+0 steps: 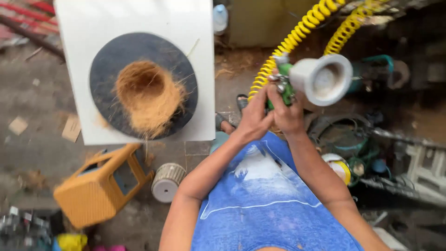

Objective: A person applies a spray treatment to a coconut fiber hat and uses a hairdryer to dry it on a rotating stand.

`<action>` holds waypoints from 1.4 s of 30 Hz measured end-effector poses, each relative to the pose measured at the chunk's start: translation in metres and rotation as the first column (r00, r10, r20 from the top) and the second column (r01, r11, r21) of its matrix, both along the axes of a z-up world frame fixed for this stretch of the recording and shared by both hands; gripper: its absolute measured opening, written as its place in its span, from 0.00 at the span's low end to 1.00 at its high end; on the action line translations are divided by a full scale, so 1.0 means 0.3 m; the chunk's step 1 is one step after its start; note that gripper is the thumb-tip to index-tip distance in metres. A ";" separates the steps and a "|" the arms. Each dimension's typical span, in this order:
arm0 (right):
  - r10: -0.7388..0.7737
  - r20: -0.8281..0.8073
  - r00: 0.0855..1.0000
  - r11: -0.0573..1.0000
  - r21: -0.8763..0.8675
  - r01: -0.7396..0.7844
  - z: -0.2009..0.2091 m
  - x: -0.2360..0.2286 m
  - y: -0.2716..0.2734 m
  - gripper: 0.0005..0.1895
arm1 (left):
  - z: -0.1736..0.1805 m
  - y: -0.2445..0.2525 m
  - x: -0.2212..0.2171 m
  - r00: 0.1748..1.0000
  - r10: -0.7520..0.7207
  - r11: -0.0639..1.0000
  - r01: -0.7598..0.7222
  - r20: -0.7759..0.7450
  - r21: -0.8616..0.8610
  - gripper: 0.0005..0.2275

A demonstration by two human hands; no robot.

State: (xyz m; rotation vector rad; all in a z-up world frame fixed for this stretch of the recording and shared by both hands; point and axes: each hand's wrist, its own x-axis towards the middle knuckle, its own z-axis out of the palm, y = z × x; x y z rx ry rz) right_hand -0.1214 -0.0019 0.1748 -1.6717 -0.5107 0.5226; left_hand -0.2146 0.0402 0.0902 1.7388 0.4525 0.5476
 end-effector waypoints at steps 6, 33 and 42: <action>0.570 -0.093 0.817 0.822 0.039 -0.569 -0.115 0.128 -0.013 0.27 | -0.241 -0.044 -0.077 0.968 0.245 0.968 -0.248 0.050 0.046 0.26; 0.906 0.389 0.170 0.417 -0.738 -0.530 -0.964 0.405 0.703 0.06 | 0.108 0.146 -0.158 0.333 0.924 0.353 -0.932 -0.185 0.084 0.22; 0.569 0.177 0.803 0.795 0.134 -0.592 -0.019 0.226 0.426 0.05 | 0.172 0.224 -0.161 0.394 0.910 0.415 -0.859 -0.130 0.300 0.22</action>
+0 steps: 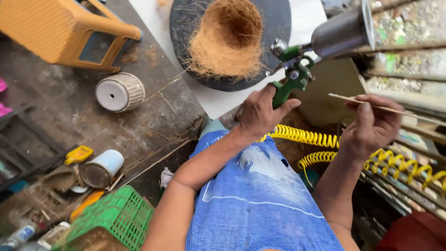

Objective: A person applies a spray treatment to a coconut fiber hat and uses a hairdryer to dry it on a rotating stand.

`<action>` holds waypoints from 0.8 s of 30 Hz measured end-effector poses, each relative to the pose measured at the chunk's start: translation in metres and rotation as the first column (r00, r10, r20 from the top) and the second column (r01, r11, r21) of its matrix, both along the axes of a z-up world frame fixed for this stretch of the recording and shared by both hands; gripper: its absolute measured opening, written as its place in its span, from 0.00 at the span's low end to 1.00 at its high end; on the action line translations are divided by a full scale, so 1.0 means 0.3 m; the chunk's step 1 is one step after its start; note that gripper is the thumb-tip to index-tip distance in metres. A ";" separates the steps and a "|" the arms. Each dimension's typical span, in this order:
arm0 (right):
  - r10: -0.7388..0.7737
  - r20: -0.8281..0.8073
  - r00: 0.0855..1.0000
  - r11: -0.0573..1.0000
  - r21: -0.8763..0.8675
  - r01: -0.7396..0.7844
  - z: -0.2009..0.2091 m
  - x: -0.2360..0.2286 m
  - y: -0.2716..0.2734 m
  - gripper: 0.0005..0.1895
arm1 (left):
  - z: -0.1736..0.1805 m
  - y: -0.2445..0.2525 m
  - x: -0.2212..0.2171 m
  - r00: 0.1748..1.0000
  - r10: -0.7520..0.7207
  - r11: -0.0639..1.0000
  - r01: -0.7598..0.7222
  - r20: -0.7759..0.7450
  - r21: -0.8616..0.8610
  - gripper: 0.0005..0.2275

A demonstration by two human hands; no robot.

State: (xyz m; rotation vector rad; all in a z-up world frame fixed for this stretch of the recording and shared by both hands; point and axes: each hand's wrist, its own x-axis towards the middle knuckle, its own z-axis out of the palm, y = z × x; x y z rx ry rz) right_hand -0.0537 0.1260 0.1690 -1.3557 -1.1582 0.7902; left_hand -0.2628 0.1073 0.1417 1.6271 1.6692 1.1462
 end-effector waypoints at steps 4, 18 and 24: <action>0.054 0.076 0.996 0.904 0.420 -0.081 0.200 -0.138 -0.023 0.09 | 0.001 0.005 0.017 0.997 -0.075 0.997 0.075 -0.002 0.011 0.23; 0.155 0.509 0.847 0.810 0.425 -0.404 0.250 -0.209 0.008 0.03 | 0.039 -0.022 0.038 0.988 -0.152 0.979 0.148 0.019 0.140 0.23; 0.075 0.666 0.742 0.776 0.428 -0.463 0.255 -0.198 0.012 0.05 | 0.026 -0.034 0.057 0.982 -0.185 0.981 0.182 0.042 0.074 0.24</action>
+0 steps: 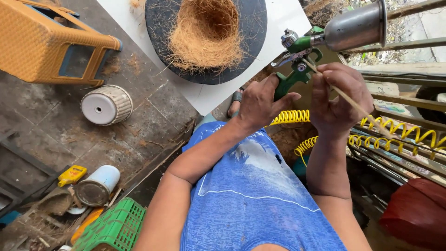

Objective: A person applies a spray treatment to a coconut fiber hat and uses a hairdryer to dry it on a rotating stand.

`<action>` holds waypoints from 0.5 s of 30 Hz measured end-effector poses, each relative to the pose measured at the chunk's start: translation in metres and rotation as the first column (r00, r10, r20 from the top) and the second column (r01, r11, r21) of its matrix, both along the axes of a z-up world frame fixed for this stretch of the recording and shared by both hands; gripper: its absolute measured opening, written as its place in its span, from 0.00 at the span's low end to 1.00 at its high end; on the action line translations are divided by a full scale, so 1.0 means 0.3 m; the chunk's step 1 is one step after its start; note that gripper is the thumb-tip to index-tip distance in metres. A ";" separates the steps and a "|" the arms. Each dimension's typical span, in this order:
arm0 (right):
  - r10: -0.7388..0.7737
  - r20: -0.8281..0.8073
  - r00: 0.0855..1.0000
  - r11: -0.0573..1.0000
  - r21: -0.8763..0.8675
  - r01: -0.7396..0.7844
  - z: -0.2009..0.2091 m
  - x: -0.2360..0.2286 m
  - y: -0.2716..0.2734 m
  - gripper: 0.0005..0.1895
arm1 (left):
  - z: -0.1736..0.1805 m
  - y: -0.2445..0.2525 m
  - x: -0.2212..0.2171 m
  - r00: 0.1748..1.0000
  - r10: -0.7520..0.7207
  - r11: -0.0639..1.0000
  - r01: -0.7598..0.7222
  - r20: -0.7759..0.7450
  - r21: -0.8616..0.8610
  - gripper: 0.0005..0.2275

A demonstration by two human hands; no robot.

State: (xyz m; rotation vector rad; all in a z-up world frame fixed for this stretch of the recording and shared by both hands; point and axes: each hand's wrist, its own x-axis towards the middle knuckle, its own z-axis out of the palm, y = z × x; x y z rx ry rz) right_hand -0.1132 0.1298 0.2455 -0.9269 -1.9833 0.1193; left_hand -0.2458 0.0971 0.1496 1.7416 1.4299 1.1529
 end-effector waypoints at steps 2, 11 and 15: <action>-0.027 -0.056 0.998 0.996 -0.081 0.022 -0.008 0.015 -0.005 0.05 | -0.004 -0.005 0.004 1.000 -0.007 1.000 0.007 -0.009 -0.001 0.24; -0.148 -0.203 0.968 0.984 -0.127 0.124 -0.035 0.042 0.012 0.11 | -0.007 -0.009 0.033 0.999 -0.048 0.999 0.048 0.000 0.008 0.24; -0.152 -0.353 0.923 0.982 -0.158 0.101 -0.073 0.085 0.018 0.14 | 0.003 -0.013 0.047 0.999 -0.043 0.999 0.043 -0.018 -0.011 0.24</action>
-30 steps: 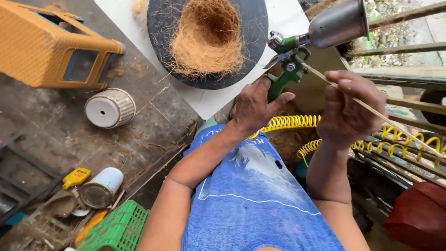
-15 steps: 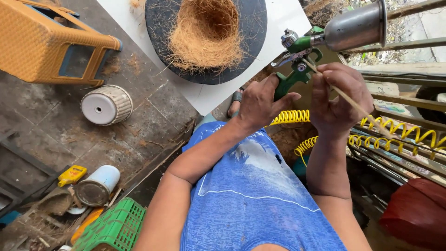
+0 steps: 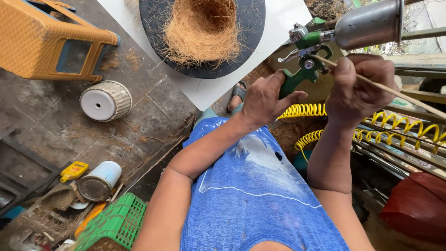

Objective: A person applies a spray treatment to a coconut fiber hat and uses a hairdryer to dry it on a rotating stand.

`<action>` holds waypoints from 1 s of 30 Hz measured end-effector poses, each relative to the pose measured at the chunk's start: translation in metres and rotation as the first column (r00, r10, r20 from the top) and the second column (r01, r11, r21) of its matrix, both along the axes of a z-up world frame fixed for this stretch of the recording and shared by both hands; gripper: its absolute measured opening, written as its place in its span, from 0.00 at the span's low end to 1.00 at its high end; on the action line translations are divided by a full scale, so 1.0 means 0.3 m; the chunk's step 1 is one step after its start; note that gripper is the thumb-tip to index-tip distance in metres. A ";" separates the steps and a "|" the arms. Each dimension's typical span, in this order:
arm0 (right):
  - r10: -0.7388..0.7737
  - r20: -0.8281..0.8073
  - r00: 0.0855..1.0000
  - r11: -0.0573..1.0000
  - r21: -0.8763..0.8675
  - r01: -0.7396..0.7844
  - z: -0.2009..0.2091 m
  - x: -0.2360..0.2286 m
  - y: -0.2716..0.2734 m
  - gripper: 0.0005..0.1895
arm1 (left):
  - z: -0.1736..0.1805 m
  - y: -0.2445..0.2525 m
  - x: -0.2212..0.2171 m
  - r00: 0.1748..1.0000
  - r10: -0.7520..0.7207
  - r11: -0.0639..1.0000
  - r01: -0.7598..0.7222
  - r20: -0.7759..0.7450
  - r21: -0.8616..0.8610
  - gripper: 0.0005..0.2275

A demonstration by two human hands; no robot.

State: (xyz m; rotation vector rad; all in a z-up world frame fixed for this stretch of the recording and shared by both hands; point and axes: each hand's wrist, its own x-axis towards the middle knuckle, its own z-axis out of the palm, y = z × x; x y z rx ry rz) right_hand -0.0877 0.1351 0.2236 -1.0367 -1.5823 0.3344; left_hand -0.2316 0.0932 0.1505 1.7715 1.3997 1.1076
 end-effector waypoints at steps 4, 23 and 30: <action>-0.047 0.017 0.999 0.998 -0.027 0.048 0.001 0.019 -0.007 0.16 | 0.011 -0.001 0.006 0.999 -0.031 0.999 0.030 0.040 0.020 0.24; 0.012 -0.087 0.996 0.999 -0.032 -0.014 0.092 -0.017 -0.027 0.21 | 0.016 0.004 0.049 0.989 -0.102 0.995 0.102 0.109 0.004 0.22; 0.176 -0.196 0.965 0.943 -0.248 -0.222 0.073 0.071 -0.069 0.07 | 0.003 0.008 0.049 0.987 -0.111 0.994 0.113 0.115 -0.009 0.22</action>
